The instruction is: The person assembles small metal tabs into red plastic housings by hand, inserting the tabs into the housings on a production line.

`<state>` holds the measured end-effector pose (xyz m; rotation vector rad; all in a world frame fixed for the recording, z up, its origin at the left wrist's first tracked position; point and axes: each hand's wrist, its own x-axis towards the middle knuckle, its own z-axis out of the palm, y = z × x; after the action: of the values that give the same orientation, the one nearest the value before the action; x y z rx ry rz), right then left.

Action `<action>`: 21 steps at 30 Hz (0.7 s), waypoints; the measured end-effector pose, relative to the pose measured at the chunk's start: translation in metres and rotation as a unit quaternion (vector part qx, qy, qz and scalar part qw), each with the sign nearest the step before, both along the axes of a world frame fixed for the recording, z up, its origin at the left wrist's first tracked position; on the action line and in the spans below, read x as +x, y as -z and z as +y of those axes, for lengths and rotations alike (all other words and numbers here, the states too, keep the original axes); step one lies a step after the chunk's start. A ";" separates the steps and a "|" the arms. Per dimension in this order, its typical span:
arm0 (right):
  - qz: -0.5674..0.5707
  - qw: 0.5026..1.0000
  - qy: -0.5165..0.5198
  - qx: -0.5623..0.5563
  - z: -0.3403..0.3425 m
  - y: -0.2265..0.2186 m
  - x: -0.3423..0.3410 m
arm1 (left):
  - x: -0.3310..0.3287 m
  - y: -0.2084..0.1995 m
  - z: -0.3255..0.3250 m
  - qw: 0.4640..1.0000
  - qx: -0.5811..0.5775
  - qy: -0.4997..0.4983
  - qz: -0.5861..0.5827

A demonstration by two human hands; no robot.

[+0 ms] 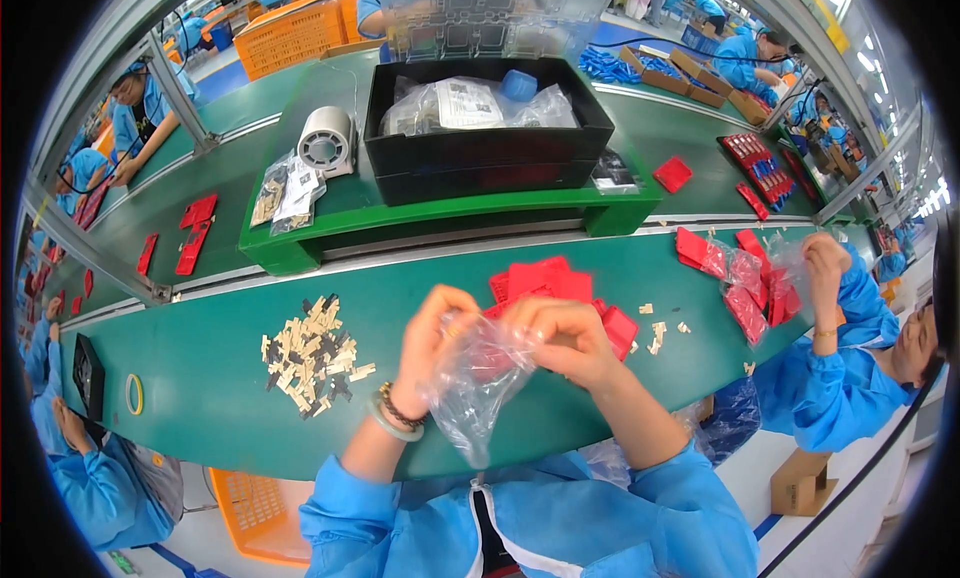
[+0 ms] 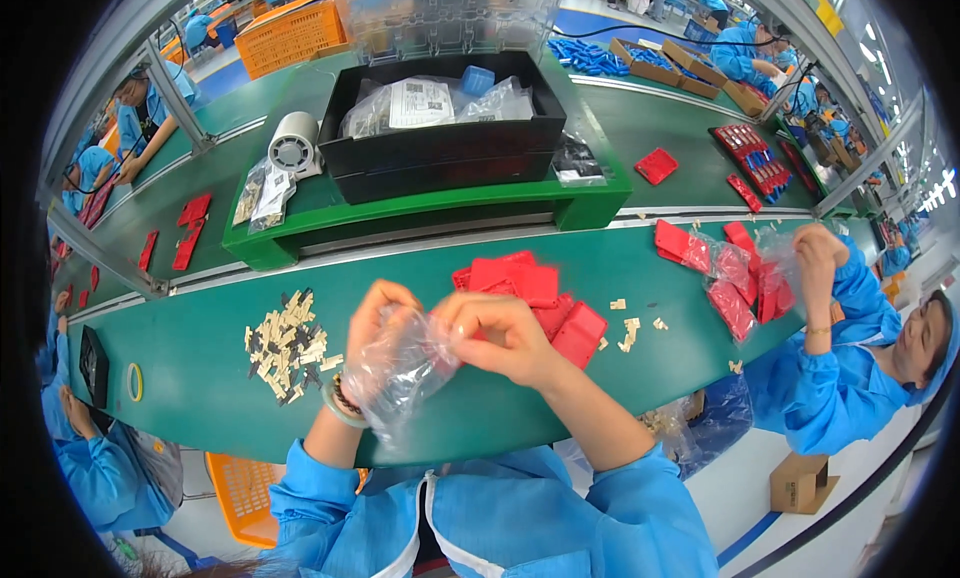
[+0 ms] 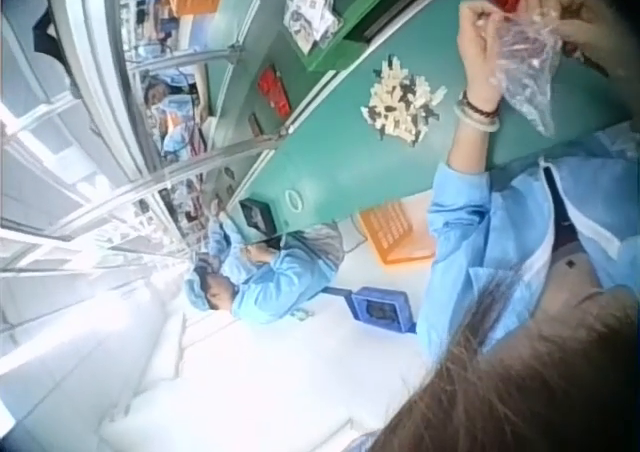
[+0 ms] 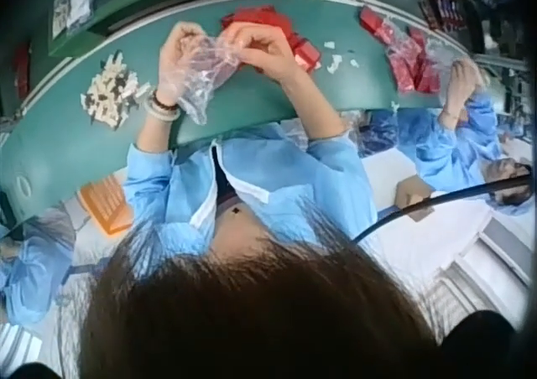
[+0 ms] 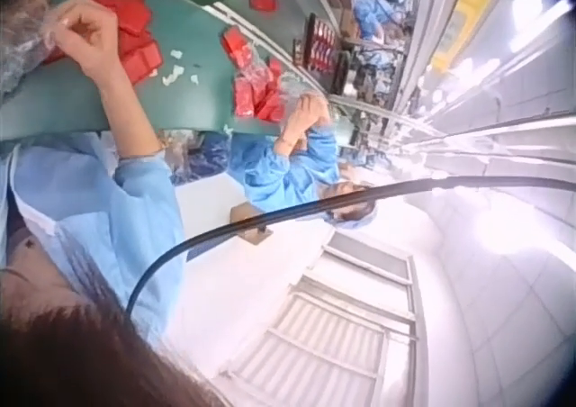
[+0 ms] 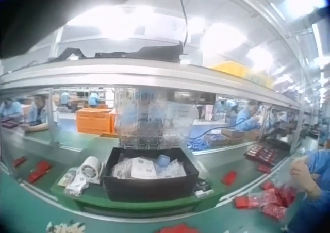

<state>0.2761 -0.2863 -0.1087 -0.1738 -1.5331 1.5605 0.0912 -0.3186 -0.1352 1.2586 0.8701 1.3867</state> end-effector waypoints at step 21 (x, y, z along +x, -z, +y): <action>-0.469 0.858 -0.054 0.201 -0.006 -0.012 0.045 | 0.042 -0.047 -0.018 0.818 0.390 0.005 0.422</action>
<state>0.3213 -0.2919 -0.0972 -0.6937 -2.6298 1.2253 0.1337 -0.3368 -0.0881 2.6354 0.8592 1.1733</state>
